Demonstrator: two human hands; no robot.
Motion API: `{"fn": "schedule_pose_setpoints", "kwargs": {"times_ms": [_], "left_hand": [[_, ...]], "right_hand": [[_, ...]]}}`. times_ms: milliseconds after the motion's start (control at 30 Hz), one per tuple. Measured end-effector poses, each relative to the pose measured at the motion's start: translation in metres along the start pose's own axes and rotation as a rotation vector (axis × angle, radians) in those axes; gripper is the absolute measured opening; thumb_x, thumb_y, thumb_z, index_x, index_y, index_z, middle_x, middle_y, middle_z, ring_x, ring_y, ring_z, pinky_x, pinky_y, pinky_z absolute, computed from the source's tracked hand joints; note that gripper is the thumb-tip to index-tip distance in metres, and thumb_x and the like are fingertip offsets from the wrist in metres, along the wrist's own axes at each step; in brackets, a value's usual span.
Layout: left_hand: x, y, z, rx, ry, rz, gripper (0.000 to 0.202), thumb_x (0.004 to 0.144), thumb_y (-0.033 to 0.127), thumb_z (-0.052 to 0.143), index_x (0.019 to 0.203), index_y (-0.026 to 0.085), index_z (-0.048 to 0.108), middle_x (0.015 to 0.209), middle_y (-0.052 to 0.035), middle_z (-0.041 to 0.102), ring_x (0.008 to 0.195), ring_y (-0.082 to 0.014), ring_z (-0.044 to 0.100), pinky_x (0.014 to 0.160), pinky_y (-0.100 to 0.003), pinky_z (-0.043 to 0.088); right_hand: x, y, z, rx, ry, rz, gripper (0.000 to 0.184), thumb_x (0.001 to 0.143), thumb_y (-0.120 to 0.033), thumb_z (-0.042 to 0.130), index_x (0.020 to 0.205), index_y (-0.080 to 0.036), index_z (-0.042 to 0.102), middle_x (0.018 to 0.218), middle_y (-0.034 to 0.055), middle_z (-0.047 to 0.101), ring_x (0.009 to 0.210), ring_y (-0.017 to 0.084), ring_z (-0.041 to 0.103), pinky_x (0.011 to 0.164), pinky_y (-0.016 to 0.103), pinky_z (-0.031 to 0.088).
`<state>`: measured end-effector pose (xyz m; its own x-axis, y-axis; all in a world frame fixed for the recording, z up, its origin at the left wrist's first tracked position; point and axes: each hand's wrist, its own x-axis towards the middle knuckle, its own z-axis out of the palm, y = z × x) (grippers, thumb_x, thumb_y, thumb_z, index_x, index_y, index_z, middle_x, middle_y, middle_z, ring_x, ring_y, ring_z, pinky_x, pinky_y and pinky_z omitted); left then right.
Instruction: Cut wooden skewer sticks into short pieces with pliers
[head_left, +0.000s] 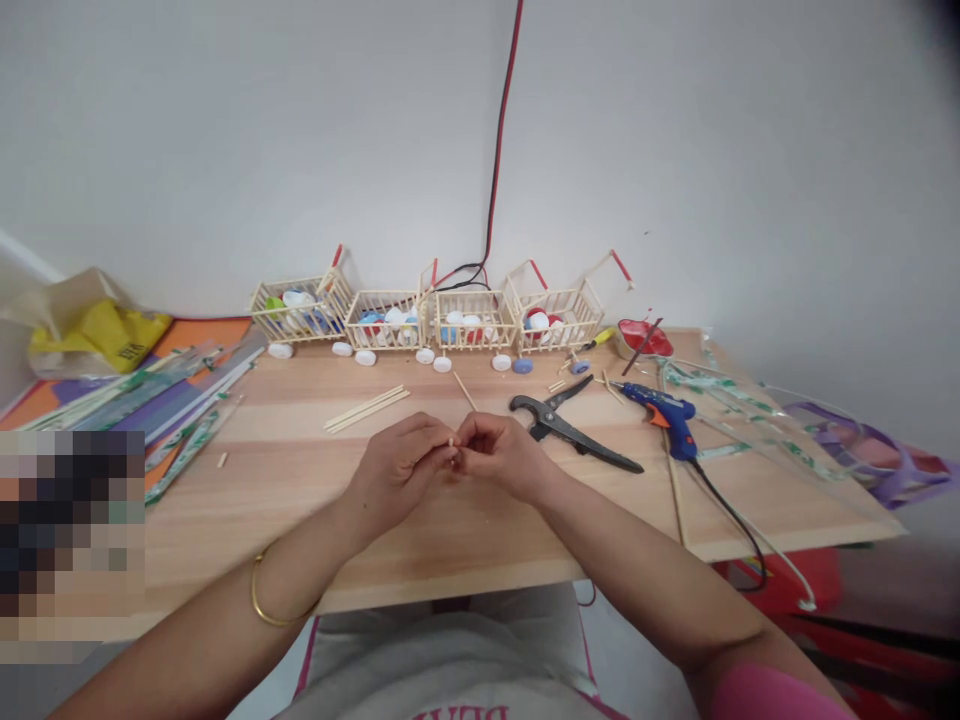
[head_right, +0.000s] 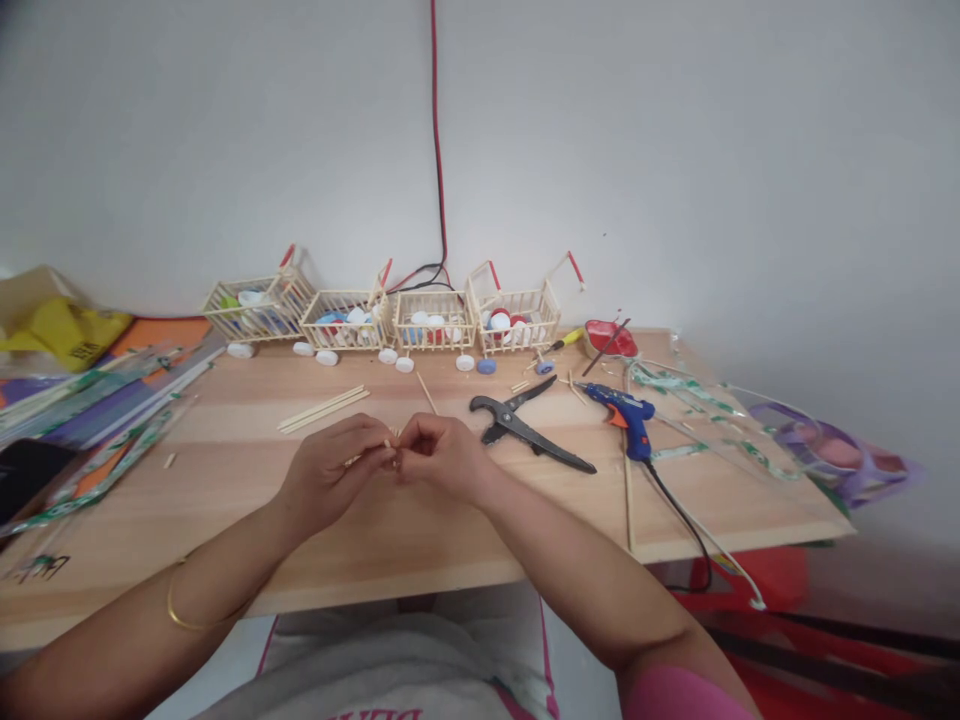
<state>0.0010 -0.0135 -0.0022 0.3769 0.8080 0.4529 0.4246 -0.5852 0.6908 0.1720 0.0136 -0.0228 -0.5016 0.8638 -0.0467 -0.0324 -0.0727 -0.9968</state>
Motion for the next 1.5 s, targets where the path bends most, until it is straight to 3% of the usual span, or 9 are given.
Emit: {"fn": "schedule_pose_setpoints", "kwargs": {"times_ms": [167,500,600,833,1033,1267,1500], "left_hand": [[-0.0020,0.0016,0.0001,-0.002,-0.010,0.035,0.015,0.085,0.017,0.047,0.089,0.019,0.062,0.085,-0.0060,0.061,0.079,-0.0135,0.057,0.070,-0.023,0.044],[-0.0007,0.0005,-0.0009,-0.010,0.039,-0.043,0.013,0.085,0.016,0.048,0.085,0.019,0.061,0.081,-0.0040,0.061,0.077,-0.0135,0.056,0.069,-0.024,0.041],[-0.0016,-0.0010,0.0006,-0.003,0.032,-0.028,0.014,0.084,0.014,0.049,0.087,0.019,0.061,0.082,-0.0039,0.060,0.078,-0.0132,0.056,0.070,-0.023,0.041],[-0.0014,0.0006,0.0019,0.068,0.008,0.077,0.013,0.085,0.014,0.047,0.089,0.017,0.059,0.085,-0.0059,0.060,0.078,-0.0124,0.056,0.070,-0.022,0.044],[-0.0015,0.0010,0.0012,0.073,0.041,0.142,0.013,0.086,0.013,0.047,0.090,0.016,0.059,0.085,-0.0055,0.060,0.078,-0.0117,0.056,0.069,-0.021,0.045],[-0.0016,-0.0006,0.0010,0.082,0.109,0.095,0.011,0.085,0.012,0.049,0.089,0.016,0.059,0.084,-0.0049,0.059,0.077,-0.0113,0.056,0.068,-0.021,0.044],[-0.0017,-0.0029,0.0026,0.077,0.037,0.077,0.011,0.086,0.013,0.048,0.089,0.016,0.058,0.082,-0.0039,0.058,0.077,-0.0112,0.055,0.068,-0.021,0.043]], "right_hand": [[0.0003,0.0014,0.0033,0.001,0.042,-0.009,0.022,0.064,-0.029,0.070,0.067,-0.017,0.052,0.058,-0.0038,0.056,0.053,0.008,0.053,0.051,0.020,0.043],[0.0020,-0.0023,-0.0017,0.047,-0.073,-0.009,0.023,0.070,-0.034,0.069,0.077,-0.015,0.058,0.068,0.0005,0.063,0.059,0.010,0.058,0.058,0.025,0.048],[0.0013,-0.0039,-0.0012,0.020,-0.085,-0.006,0.022,0.069,-0.033,0.069,0.075,-0.016,0.057,0.064,-0.0010,0.061,0.058,0.010,0.058,0.058,0.024,0.047],[-0.0008,-0.0018,0.0033,-0.039,0.022,-0.020,0.015,0.064,-0.020,0.070,0.071,-0.014,0.058,0.060,-0.0028,0.057,0.054,0.008,0.052,0.052,0.020,0.040],[0.0009,0.0019,0.0028,0.069,0.018,-0.010,0.015,0.068,-0.024,0.068,0.070,-0.015,0.057,0.061,-0.0019,0.060,0.056,0.009,0.055,0.055,0.021,0.044],[0.0032,-0.0011,0.0002,0.166,-0.095,0.002,0.022,0.070,-0.033,0.069,0.080,-0.016,0.059,0.069,-0.0003,0.063,0.060,0.010,0.059,0.060,0.024,0.048],[0.0028,0.0022,-0.0037,0.118,-0.109,0.020,0.021,0.068,-0.030,0.071,0.073,-0.015,0.057,0.061,-0.0014,0.063,0.057,0.010,0.060,0.059,0.024,0.048]]}}
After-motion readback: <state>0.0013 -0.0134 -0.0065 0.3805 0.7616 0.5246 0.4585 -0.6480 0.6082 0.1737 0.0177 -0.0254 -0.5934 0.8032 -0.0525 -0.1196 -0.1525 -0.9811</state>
